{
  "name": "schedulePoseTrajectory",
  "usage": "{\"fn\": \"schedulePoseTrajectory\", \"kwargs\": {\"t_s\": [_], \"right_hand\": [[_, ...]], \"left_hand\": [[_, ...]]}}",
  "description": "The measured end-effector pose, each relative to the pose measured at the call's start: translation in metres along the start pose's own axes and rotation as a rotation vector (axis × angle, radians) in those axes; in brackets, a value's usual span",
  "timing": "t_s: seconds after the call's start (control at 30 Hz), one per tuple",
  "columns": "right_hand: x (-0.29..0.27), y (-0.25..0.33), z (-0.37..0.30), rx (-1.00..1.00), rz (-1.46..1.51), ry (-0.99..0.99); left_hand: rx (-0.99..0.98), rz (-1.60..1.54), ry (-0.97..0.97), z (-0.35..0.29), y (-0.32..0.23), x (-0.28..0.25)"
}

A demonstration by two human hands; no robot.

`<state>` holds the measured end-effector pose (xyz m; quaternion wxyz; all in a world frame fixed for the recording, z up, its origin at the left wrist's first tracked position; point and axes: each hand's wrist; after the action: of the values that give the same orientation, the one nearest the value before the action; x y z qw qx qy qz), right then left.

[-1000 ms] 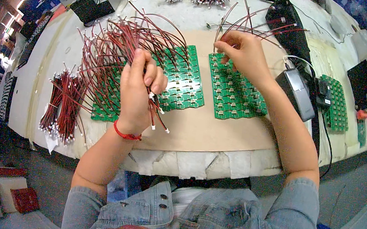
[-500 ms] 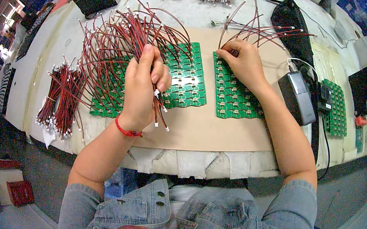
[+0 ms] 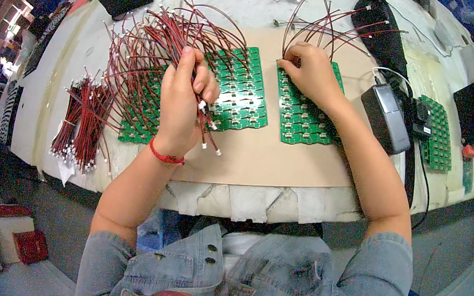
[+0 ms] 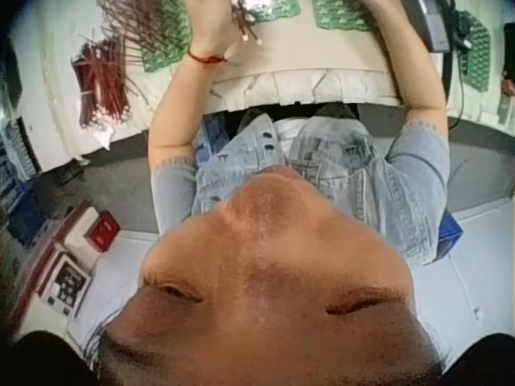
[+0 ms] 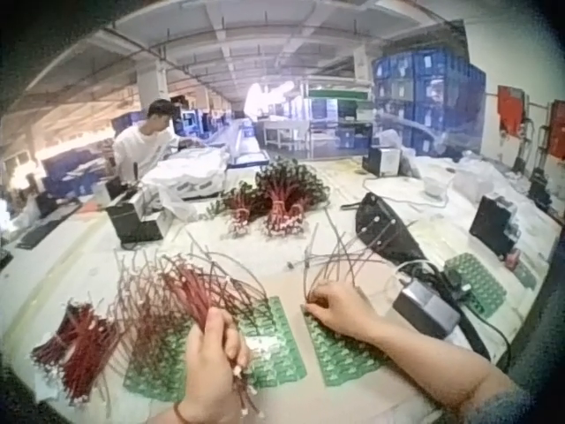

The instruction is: The recorder is inserting bundles of wires into small green printed circuit boards on an electronics assembly line.

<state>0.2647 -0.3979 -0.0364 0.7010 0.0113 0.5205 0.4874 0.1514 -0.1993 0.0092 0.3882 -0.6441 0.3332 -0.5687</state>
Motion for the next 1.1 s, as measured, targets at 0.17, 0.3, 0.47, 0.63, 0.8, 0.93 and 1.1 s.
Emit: {"fn": "schedulePoseTrajectory", "kwargs": {"t_s": [0.17, 0.3, 0.47, 0.63, 0.8, 0.93, 1.1], "right_hand": [[-0.001, -0.001, -0.006, 0.038, -0.024, -0.025], [-0.014, 0.030, -0.010, -0.042, -0.170, -0.134], [-0.022, 0.091, -0.023, 0.208, 0.337, 0.158], [-0.013, 0.119, -0.035, 0.139, 0.631, 0.419], [-0.019, 0.122, -0.029, 0.396, 0.819, 0.496], [-0.015, 0.123, -0.035, 0.401, 0.825, 0.448], [-0.008, 0.130, -0.043, 0.188, 0.639, 0.440]], "left_hand": [[0.054, 0.009, -0.034, 0.004, 0.006, 0.001], [0.060, 0.018, -0.029, 0.001, 0.007, -0.003], [0.082, 0.064, -0.039, -0.003, 0.015, 0.001], [0.036, 0.068, -0.018, -0.007, 0.015, 0.006], [0.031, 0.034, -0.004, -0.006, 0.016, 0.005], [0.043, 0.029, -0.008, -0.005, 0.015, 0.005], [0.105, 0.073, -0.024, -0.004, 0.015, 0.002]]}}
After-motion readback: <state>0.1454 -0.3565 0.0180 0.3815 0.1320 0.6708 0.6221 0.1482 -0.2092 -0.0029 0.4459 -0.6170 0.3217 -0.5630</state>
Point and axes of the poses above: each hand's wrist, its own z-axis towards the middle knuckle, its own x-axis out of the palm, y = z × x, and after that the axes turned 7 degrees about -x, right-handed
